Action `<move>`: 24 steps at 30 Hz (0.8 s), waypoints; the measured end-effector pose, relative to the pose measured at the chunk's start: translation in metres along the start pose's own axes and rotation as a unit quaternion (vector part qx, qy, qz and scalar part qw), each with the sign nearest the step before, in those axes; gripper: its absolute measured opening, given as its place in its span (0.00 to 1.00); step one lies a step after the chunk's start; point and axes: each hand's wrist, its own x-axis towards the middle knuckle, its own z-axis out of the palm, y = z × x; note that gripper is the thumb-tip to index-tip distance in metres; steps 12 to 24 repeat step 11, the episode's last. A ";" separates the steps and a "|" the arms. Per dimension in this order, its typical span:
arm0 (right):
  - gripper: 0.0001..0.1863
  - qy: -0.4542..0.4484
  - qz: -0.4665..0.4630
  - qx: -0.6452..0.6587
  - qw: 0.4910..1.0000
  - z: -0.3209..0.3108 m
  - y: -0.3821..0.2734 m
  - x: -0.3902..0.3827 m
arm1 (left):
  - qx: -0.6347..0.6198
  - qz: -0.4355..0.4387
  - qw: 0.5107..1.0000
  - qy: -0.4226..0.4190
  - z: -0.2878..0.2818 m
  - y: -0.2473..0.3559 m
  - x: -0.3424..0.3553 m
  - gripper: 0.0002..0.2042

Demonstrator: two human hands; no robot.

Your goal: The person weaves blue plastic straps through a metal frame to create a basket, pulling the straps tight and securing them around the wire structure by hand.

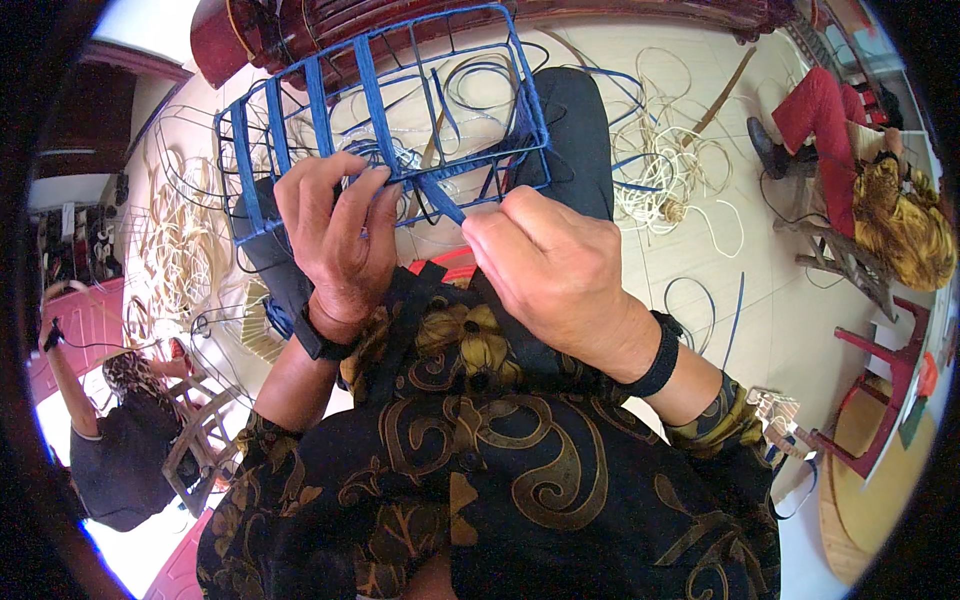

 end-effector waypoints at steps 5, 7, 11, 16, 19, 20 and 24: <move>0.12 -0.006 -0.031 -0.014 0.999 -0.002 0.007 0.003 | -0.013 0.001 1.000 -0.028 -0.001 0.002 0.006 0.13; 0.11 -0.006 -0.039 -0.014 0.999 -0.006 0.006 0.008 | -0.010 -0.011 0.999 -0.040 -0.003 0.006 0.007 0.12; 0.11 -0.025 -0.067 -0.016 0.997 -0.013 0.008 0.020 | 0.010 0.010 0.996 -0.092 -0.004 0.003 0.008 0.15; 0.11 -0.025 -0.067 -0.016 0.997 -0.013 0.008 0.020 | 0.010 0.010 0.996 -0.092 -0.004 0.003 0.008 0.15; 0.11 -0.025 -0.067 -0.016 0.997 -0.013 0.008 0.020 | 0.010 0.010 0.996 -0.092 -0.004 0.003 0.008 0.15; 0.11 -0.025 -0.067 -0.016 0.997 -0.013 0.008 0.020 | 0.010 0.010 0.996 -0.092 -0.004 0.003 0.008 0.15; 0.11 -0.025 -0.067 -0.016 0.997 -0.013 0.008 0.020 | 0.010 0.010 0.996 -0.092 -0.004 0.003 0.008 0.15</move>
